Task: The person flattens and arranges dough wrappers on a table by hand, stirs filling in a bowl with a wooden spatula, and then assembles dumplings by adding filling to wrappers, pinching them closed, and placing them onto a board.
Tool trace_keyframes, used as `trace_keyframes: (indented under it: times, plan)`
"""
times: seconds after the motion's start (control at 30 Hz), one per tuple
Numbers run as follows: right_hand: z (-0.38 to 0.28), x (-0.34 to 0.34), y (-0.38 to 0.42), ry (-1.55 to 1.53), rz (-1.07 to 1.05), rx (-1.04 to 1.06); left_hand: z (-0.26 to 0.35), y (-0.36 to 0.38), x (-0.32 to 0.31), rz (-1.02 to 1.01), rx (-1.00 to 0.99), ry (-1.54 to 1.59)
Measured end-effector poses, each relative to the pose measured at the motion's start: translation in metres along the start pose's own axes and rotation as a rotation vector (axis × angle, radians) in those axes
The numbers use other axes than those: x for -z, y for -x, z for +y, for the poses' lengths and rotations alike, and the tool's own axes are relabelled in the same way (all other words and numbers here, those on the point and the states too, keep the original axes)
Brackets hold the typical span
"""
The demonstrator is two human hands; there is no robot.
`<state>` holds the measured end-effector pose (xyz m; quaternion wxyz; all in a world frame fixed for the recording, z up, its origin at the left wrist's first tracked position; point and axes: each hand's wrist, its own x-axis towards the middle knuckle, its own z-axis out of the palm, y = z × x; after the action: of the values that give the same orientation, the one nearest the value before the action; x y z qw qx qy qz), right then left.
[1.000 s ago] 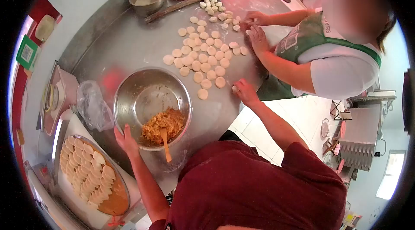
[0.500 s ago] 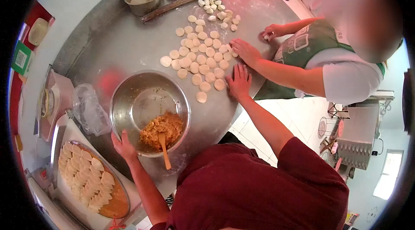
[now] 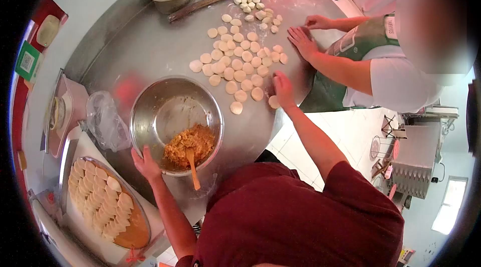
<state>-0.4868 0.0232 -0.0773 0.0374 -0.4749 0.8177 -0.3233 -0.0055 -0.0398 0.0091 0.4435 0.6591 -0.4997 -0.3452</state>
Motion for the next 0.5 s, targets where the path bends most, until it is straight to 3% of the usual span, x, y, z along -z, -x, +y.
trace_keyframes:
  times: [0.03,0.13,0.23,0.33,0.43,0.5]
  plan:
    - [0.006,0.01,0.0,-0.232,-0.013,-0.09,0.004,0.002,0.001,0.009,0.003,-0.014]
    - [0.018,0.031,0.033,-0.281,-0.252,-0.631,0.013,0.001,-0.005,0.005,0.005,0.036]
    - [0.009,0.006,0.049,-0.441,-0.229,-0.423,0.003,-0.001,-0.006,-0.011,0.002,0.099]
    - [-0.023,0.023,-0.005,-0.232,-0.199,-0.26,0.017,0.001,-0.006,0.012,-0.017,-0.021]
    - [-0.021,0.012,-0.061,0.015,0.26,0.247,0.01,0.0,-0.001,0.003,0.013,-0.047]
    - [0.0,-0.013,-0.095,0.036,0.266,0.207,-0.002,-0.003,-0.001,0.026,-0.007,-0.068]
